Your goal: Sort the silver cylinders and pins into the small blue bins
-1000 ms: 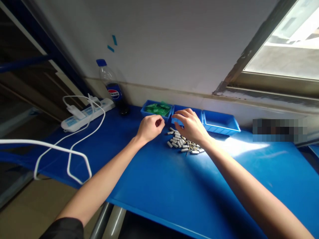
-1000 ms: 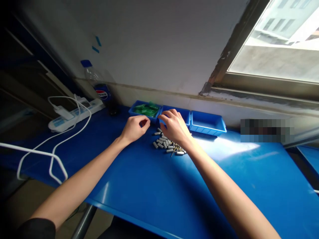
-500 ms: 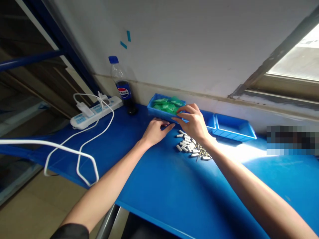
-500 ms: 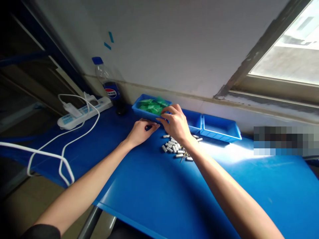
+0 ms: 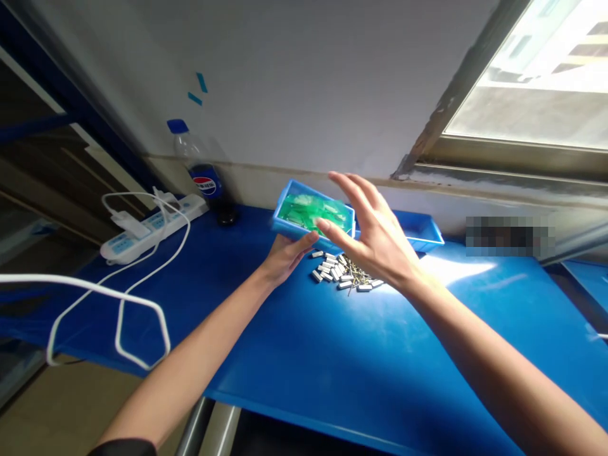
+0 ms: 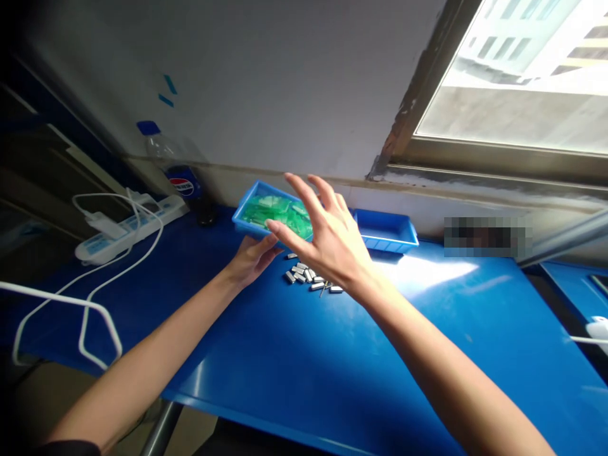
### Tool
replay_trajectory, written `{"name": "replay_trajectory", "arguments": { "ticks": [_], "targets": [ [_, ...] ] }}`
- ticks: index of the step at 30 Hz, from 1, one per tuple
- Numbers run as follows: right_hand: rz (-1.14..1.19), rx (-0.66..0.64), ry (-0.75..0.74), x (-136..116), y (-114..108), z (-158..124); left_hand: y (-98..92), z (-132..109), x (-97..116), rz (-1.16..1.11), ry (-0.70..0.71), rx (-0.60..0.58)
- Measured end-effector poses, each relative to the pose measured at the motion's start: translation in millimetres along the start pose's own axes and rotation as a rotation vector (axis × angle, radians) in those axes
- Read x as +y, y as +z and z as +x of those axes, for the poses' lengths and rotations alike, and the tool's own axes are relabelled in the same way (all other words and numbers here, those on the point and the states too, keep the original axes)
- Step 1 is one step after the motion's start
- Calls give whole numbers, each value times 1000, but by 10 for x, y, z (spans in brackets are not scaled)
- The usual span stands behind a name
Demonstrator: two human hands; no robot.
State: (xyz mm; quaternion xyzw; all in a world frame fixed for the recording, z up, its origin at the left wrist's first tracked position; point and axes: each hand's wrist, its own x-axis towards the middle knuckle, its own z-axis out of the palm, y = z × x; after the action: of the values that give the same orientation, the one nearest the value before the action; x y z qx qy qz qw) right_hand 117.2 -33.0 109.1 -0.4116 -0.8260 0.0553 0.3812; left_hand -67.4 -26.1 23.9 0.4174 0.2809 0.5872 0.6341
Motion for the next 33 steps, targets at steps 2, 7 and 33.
{"name": "replay_trajectory", "arguments": {
  "ticks": [2,7,33],
  "targets": [
    [41,-140,50,-93,-32,-35,18,16,-8,89,56,-17],
    [357,-157,178,-109,-19,-290,131,26,146,509,167,7],
    [554,269,830,687,120,-1148,730,139,58,1662,151,-103]
  ]
}}
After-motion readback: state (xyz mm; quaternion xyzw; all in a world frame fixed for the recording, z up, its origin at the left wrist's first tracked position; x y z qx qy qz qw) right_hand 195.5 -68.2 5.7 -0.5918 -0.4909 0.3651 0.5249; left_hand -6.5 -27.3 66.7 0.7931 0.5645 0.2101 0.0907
